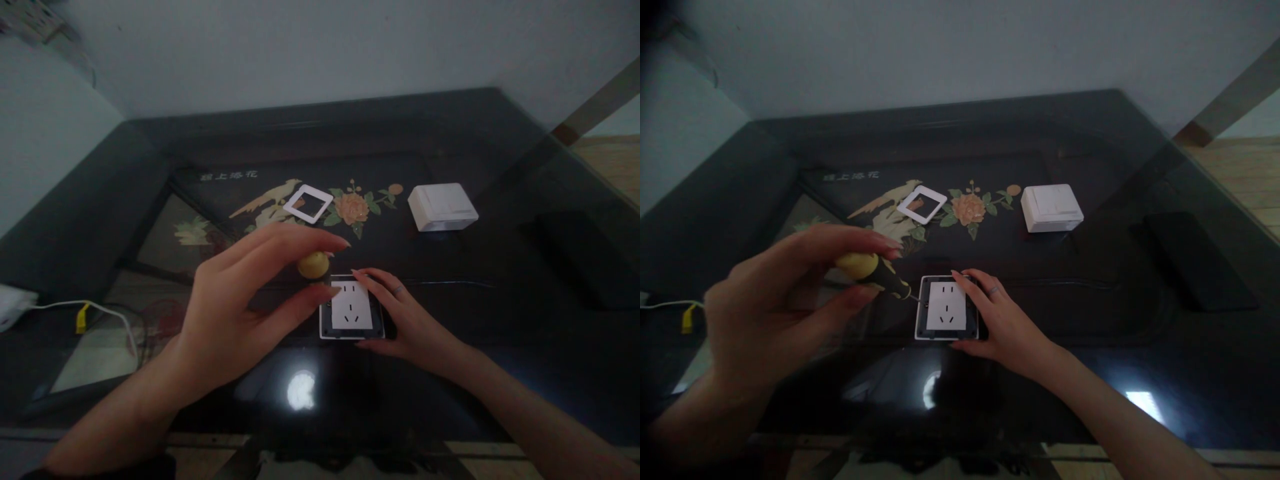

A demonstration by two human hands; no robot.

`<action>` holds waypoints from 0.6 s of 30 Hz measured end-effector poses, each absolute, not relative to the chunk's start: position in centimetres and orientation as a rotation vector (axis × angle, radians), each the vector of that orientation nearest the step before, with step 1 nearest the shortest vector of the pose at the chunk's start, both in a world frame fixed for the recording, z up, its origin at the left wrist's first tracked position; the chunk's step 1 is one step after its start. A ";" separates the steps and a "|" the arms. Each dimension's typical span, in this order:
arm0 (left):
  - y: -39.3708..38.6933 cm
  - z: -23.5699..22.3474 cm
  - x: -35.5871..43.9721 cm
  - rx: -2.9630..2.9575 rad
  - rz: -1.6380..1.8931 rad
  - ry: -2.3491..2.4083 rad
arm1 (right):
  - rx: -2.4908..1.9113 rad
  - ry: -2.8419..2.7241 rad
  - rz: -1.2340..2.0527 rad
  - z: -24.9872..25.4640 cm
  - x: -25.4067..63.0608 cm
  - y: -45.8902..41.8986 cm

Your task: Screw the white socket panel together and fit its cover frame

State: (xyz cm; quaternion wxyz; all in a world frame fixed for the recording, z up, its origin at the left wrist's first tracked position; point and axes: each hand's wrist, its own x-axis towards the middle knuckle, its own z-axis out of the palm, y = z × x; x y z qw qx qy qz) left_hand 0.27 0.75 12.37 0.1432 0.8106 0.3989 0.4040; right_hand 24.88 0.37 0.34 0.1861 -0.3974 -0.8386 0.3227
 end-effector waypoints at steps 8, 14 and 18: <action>0.8 12.5 0.0 2.387 1.186 1.189 | -1.120 -2.353 0.921 0.3 24.9 0.4; 0.2 12.8 0.3 2.319 1.071 1.218 | -1.103 -2.364 0.887 0.2 24.8 0.4; 0.4 12.8 0.1 2.293 1.036 1.193 | -1.099 -2.366 0.880 0.2 24.8 0.4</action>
